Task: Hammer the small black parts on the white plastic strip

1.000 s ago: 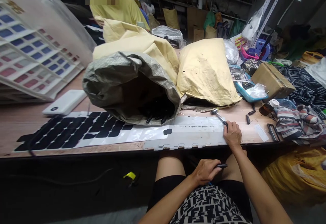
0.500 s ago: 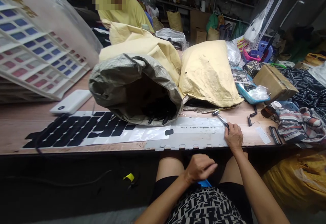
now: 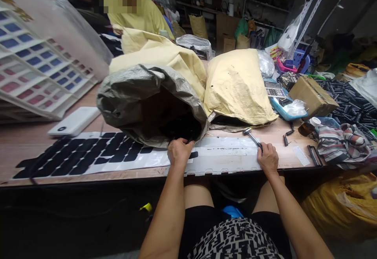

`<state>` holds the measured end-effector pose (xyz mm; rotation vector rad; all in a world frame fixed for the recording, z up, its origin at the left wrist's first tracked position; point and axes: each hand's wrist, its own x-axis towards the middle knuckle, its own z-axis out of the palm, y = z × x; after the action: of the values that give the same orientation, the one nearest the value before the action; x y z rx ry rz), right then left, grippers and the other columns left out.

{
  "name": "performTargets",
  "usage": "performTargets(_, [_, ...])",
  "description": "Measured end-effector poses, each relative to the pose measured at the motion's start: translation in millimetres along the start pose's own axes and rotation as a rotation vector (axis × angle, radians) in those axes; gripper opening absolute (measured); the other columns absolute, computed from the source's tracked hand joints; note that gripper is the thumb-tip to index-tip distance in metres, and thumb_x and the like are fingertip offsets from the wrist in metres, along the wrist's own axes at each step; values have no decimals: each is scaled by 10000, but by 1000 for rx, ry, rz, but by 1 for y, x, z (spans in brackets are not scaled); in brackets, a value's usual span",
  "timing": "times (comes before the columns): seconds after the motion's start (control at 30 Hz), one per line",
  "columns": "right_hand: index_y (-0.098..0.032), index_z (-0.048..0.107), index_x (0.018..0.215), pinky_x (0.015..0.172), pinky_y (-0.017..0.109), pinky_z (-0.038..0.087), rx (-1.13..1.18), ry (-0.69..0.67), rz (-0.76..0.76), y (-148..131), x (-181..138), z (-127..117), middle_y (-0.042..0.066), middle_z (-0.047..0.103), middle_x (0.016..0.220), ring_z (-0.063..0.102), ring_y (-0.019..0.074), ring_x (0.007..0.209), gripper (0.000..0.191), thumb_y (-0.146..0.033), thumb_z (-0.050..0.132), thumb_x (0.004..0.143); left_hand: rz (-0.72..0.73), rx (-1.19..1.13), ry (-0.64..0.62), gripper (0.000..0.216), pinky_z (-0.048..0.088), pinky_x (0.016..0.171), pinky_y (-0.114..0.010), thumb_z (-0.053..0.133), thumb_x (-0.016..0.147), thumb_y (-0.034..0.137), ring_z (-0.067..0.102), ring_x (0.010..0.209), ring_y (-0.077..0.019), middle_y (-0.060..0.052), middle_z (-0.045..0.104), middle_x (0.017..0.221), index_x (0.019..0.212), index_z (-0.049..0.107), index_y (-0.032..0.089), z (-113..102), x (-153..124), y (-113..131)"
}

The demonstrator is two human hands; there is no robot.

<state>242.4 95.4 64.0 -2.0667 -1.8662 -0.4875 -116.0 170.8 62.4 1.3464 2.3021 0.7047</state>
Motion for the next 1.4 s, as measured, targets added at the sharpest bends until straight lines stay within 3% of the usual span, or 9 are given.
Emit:
performTargets(0.2, [-206, 615, 1162, 740, 306, 320, -2, -24, 10, -1, 0, 0, 71, 570, 951, 453, 210, 877, 278, -305, 488, 935, 231, -211, 359, 283, 475, 802, -347, 603, 846, 412, 600, 855, -234, -80, 653, 924, 972, 660, 165, -1, -40, 8])
performTargets(0.27, [-209, 614, 1162, 744, 305, 321, -3, -32, 15, -1, 0, 0, 69, 571, 959, 454, 210, 879, 277, -308, 488, 937, 435, -306, 274, 247, 471, 771, -323, 613, 861, 388, 586, 801, -205, -54, 650, 895, 984, 642, 176, 10, -65, 20])
performTargets(0.33, [-210, 614, 1163, 748, 305, 323, -3, -38, 20, -1, -1, 0, 68, 570, 961, 454, 210, 880, 276, -310, 487, 939, 651, -348, 63, 174, 465, 774, -313, 635, 866, 344, 580, 806, -194, -36, 659, 886, 959, 642, 197, 26, -88, 36])
performTargets(0.43, [-212, 614, 1167, 746, 306, 326, -3, -38, 26, -2, -2, 0, 69, 569, 961, 454, 212, 884, 277, -313, 494, 939, 814, -299, -177, 108, 455, 808, -323, 671, 857, 301, 569, 863, -204, -30, 661, 887, 924, 655, 218, 56, -109, 61])
performTargets(0.67, [-209, 613, 1188, 742, 307, 343, 12, -56, 23, -2, -1, -1, 78, 576, 981, 464, 214, 883, 289, -306, 484, 948, 830, -181, -269, 107, 429, 816, -348, 694, 838, 293, 530, 872, -218, -31, 625, 882, 911, 665, 220, 90, -103, 76])
performTargets(0.87, [-206, 638, 1181, 768, 307, 407, 185, -113, 76, 2, -1, -10, 81, 609, 976, 526, 212, 906, 302, -288, 456, 954, 823, -166, -266, 89, 426, 836, -349, 682, 846, 260, 533, 906, -219, -38, 619, 913, 916, 659, 210, 90, -104, 75])
performTargets(1.07, [-205, 669, 1163, 889, 327, 500, 651, -119, 177, -1, -41, -53, 81, 687, 1058, 635, 202, 991, 348, -373, 430, 974, 815, -161, -256, 86, 434, 844, -352, 668, 860, 261, 533, 936, -223, -47, 609, 943, 931, 666, 212, 91, -105, 78])
performTargets(1.23, [-219, 695, 1142, 900, 341, 534, 714, -174, 140, -10, -66, -84, 82, 715, 1057, 670, 208, 989, 342, -379, 443, 975, 802, -183, -266, 89, 436, 853, -364, 661, 869, 269, 537, 945, -229, -55, 605, 948, 936, 671, 210, 92, -104, 78])
performTargets(1.4, [-216, 699, 1148, 921, 361, 540, 720, -180, 118, -12, -77, -78, 92, 718, 1038, 673, 213, 983, 343, -359, 438, 979, 802, -194, -279, 81, 433, 857, -368, 662, 868, 264, 536, 948, -230, -56, 607, 948, 936, 675, 222, 92, -104, 78])
